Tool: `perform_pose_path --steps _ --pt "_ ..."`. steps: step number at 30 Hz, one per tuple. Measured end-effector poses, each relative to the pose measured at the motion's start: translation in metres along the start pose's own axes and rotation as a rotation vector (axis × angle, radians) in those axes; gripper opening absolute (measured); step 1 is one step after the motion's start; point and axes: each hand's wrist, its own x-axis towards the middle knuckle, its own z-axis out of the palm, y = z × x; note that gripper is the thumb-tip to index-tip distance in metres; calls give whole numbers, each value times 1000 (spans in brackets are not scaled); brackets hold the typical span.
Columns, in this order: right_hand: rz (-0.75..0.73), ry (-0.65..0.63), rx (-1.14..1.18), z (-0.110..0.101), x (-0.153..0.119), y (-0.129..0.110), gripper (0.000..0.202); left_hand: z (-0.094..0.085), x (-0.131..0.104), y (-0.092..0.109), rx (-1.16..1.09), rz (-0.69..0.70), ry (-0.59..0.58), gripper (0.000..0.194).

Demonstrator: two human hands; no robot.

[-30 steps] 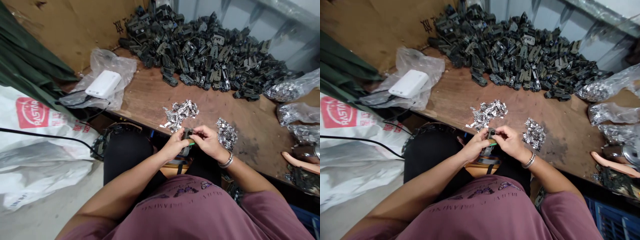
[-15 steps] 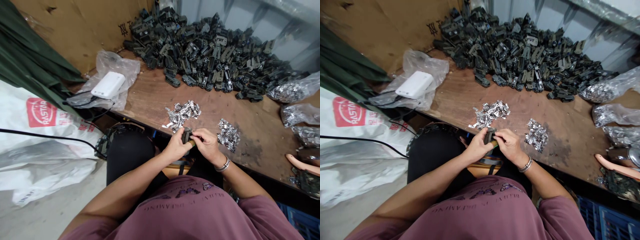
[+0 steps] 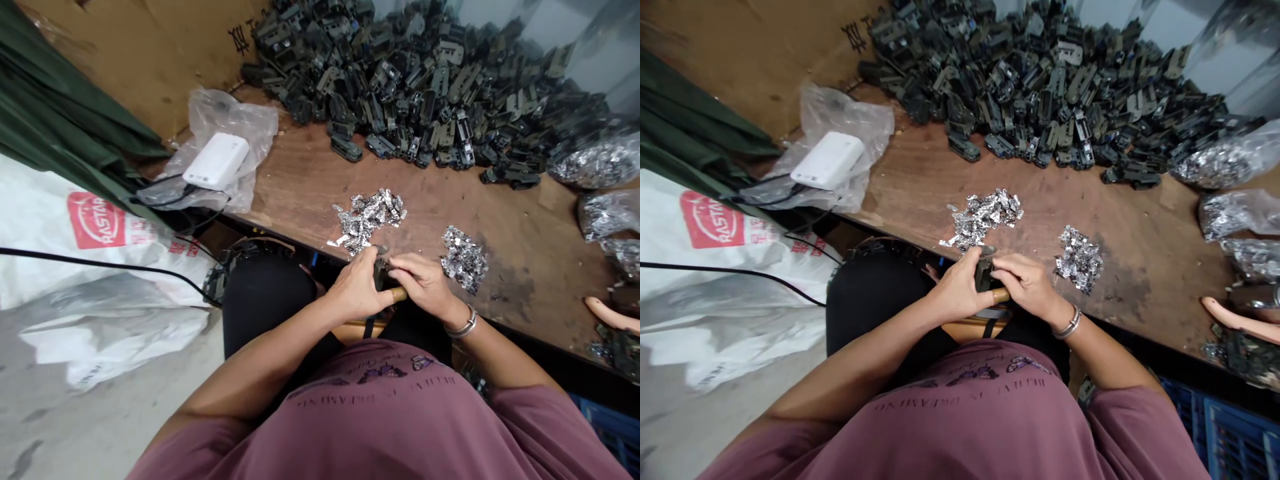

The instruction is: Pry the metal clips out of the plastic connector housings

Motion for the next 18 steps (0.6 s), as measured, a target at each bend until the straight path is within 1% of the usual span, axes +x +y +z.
perform_pose_path --steps 3,4,6,8,10,12,15,18 --pt "135 134 4 -7 -12 0 16 -1 1 -3 -39 176 103 23" --pt "168 149 -7 -9 -18 1 16 -2 0 -4 -38 217 139 23" --pt "205 139 -32 -11 -31 3 15 -6 0 -4 -31 270 214 26" --pt "220 123 -62 -13 -42 6 14 -10 -1 -4 -32 277 256 24" --pt "245 121 -89 -15 -50 9 13 -13 -2 -2 -54 246 251 20" --pt "274 117 -99 -16 -53 12 13 -15 -2 -1 -121 198 206 16" --pt "319 115 -76 -13 -52 17 15 -12 -2 -4 -342 70 159 29" --pt "377 123 -42 -7 -49 22 16 -7 -3 -11 -581 -148 149 45"
